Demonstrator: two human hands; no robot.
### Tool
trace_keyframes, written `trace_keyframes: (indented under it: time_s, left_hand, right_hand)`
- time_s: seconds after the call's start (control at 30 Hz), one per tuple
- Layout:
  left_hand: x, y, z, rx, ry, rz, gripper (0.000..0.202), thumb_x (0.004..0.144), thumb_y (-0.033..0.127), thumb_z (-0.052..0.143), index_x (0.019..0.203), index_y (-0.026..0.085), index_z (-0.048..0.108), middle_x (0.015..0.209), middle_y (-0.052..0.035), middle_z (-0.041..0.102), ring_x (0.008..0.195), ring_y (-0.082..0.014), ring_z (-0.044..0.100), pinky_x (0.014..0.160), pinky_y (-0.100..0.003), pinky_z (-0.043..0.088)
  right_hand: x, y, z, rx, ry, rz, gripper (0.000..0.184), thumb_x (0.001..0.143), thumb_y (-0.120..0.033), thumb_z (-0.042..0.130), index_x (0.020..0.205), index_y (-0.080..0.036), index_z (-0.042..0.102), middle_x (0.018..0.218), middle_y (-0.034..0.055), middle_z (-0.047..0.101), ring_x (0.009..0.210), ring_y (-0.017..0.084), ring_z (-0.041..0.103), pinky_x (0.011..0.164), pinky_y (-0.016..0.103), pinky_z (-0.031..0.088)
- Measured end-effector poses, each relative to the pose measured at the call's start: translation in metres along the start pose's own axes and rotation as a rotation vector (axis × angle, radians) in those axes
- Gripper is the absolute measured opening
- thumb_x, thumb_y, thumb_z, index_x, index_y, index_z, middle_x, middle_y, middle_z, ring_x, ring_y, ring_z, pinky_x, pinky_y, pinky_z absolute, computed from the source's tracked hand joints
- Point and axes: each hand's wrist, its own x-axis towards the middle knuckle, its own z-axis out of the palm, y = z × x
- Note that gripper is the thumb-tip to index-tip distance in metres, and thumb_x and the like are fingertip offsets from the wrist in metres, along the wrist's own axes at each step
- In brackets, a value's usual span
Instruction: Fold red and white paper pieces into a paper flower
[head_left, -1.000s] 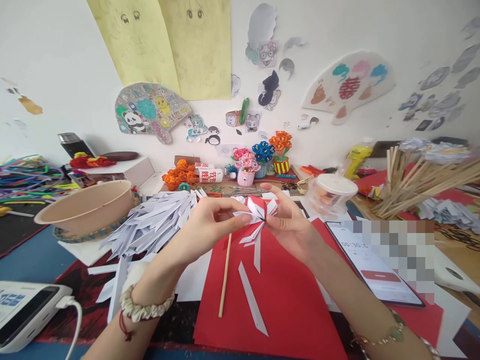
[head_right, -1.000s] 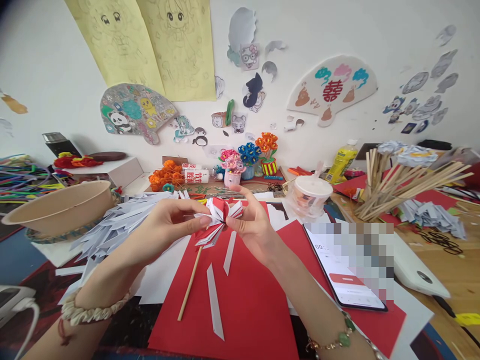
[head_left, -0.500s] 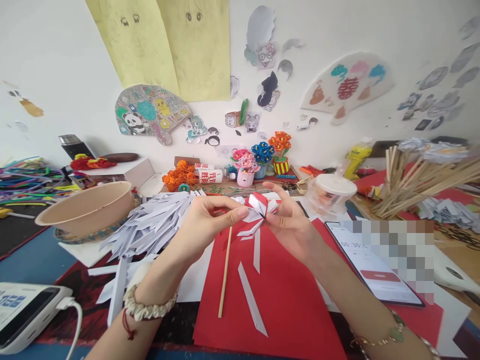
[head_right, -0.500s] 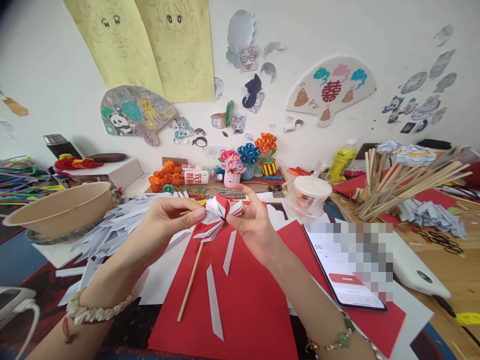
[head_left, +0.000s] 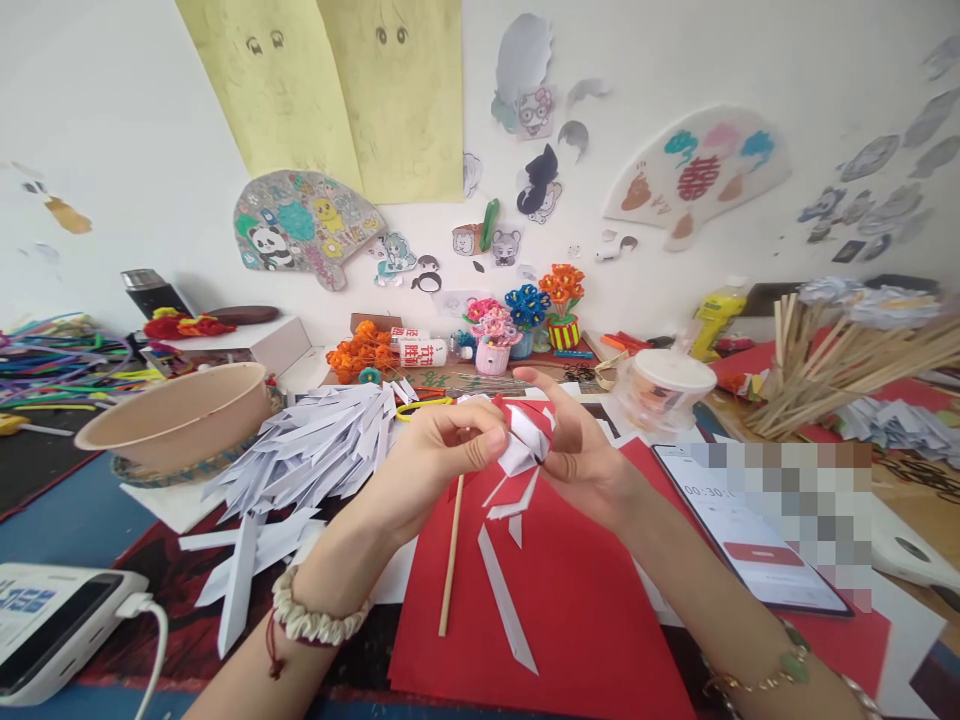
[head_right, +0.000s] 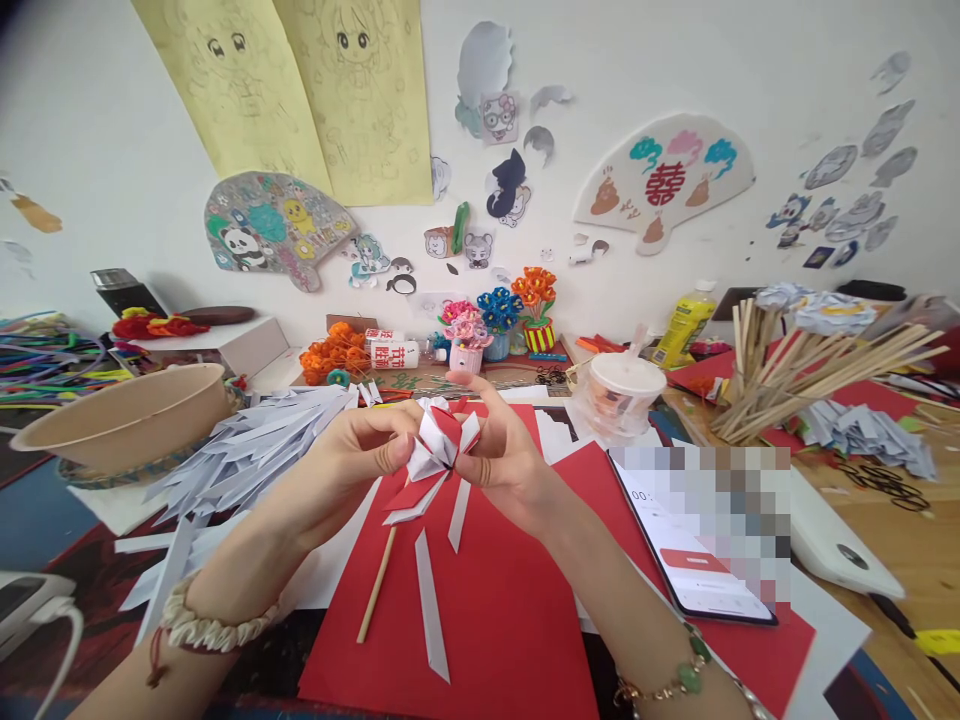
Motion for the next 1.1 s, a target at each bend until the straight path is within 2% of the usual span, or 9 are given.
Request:
trace_keyframes:
  time_s: [0.23, 0.4, 0.53, 0.7, 0.83, 0.97, 1.1]
  left_hand:
    - [-0.001, -0.003, 0.005, -0.030, 0.000, -0.021, 0.039, 0.074, 0.044, 0.082, 0.061, 0.015, 0.059, 0.072, 0.0003, 0.054, 0.072, -0.0137, 0.045, 0.070, -0.025, 0.036]
    - [0.000, -0.005, -0.002, -0.004, 0.075, -0.017, 0.032, 0.076, 0.045, 0.080, 0.075, 0.015, 0.069, 0.080, -0.0011, 0.061, 0.079, -0.0145, 0.052, 0.077, -0.025, 0.040]
    - [0.000, -0.001, -0.009, 0.085, 0.041, -0.033, 0.027, 0.074, 0.038, 0.083, 0.086, 0.017, 0.073, 0.086, -0.0019, 0.067, 0.079, -0.0145, 0.056, 0.076, -0.026, 0.042]
    - [0.000, 0.001, -0.010, 0.208, 0.065, 0.003, 0.021, 0.077, 0.035, 0.081, 0.083, 0.016, 0.075, 0.088, -0.0031, 0.070, 0.079, -0.0150, 0.057, 0.075, -0.027, 0.043]
    - [0.001, 0.000, -0.007, 0.268, 0.136, 0.022, 0.023, 0.077, 0.038, 0.079, 0.075, 0.016, 0.075, 0.081, -0.0025, 0.070, 0.072, -0.0138, 0.055, 0.069, -0.026, 0.040]
    - [0.001, 0.000, -0.005, 0.433, 0.247, 0.022, 0.028, 0.075, 0.043, 0.079, 0.072, 0.015, 0.074, 0.073, -0.0026, 0.068, 0.063, -0.0132, 0.051, 0.059, -0.026, 0.035]
    - [-0.001, 0.001, -0.004, 0.518, 0.290, 0.013, 0.032, 0.078, 0.045, 0.076, 0.070, 0.015, 0.073, 0.069, -0.0028, 0.065, 0.062, -0.0139, 0.049, 0.059, -0.027, 0.035]
  right_hand:
    - [0.000, 0.001, 0.000, 0.043, 0.000, 0.000, 0.080, 0.060, -0.027, 0.093, 0.131, -0.032, 0.054, 0.084, -0.0031, 0.069, 0.074, 0.016, 0.061, 0.074, 0.028, 0.047]
    - [0.004, 0.001, 0.001, 0.052, 0.140, -0.033, 0.062, 0.064, -0.030, 0.089, 0.118, -0.031, 0.059, 0.082, -0.0040, 0.070, 0.074, 0.016, 0.063, 0.073, 0.029, 0.051]
    - [0.006, 0.001, 0.002, 0.029, 0.179, -0.036, 0.054, 0.066, -0.031, 0.087, 0.113, -0.029, 0.059, 0.082, -0.0039, 0.072, 0.076, 0.017, 0.066, 0.079, 0.033, 0.054]
    - [0.006, 0.000, 0.002, 0.049, 0.217, -0.013, 0.052, 0.066, -0.028, 0.086, 0.110, -0.026, 0.060, 0.082, -0.0023, 0.073, 0.072, 0.017, 0.066, 0.075, 0.033, 0.054]
    - [0.007, 0.000, 0.005, -0.022, 0.241, -0.097, 0.052, 0.067, -0.028, 0.086, 0.109, -0.027, 0.056, 0.080, -0.0028, 0.072, 0.073, 0.018, 0.067, 0.078, 0.035, 0.054]
    - [0.007, 0.002, 0.007, -0.069, 0.299, -0.168, 0.056, 0.066, -0.027, 0.087, 0.112, -0.027, 0.054, 0.075, -0.0034, 0.072, 0.069, 0.017, 0.067, 0.075, 0.034, 0.053]
    - [0.006, 0.003, 0.007, -0.089, 0.317, -0.188, 0.059, 0.065, -0.024, 0.088, 0.113, -0.027, 0.053, 0.078, -0.0024, 0.075, 0.069, 0.016, 0.067, 0.075, 0.032, 0.054]
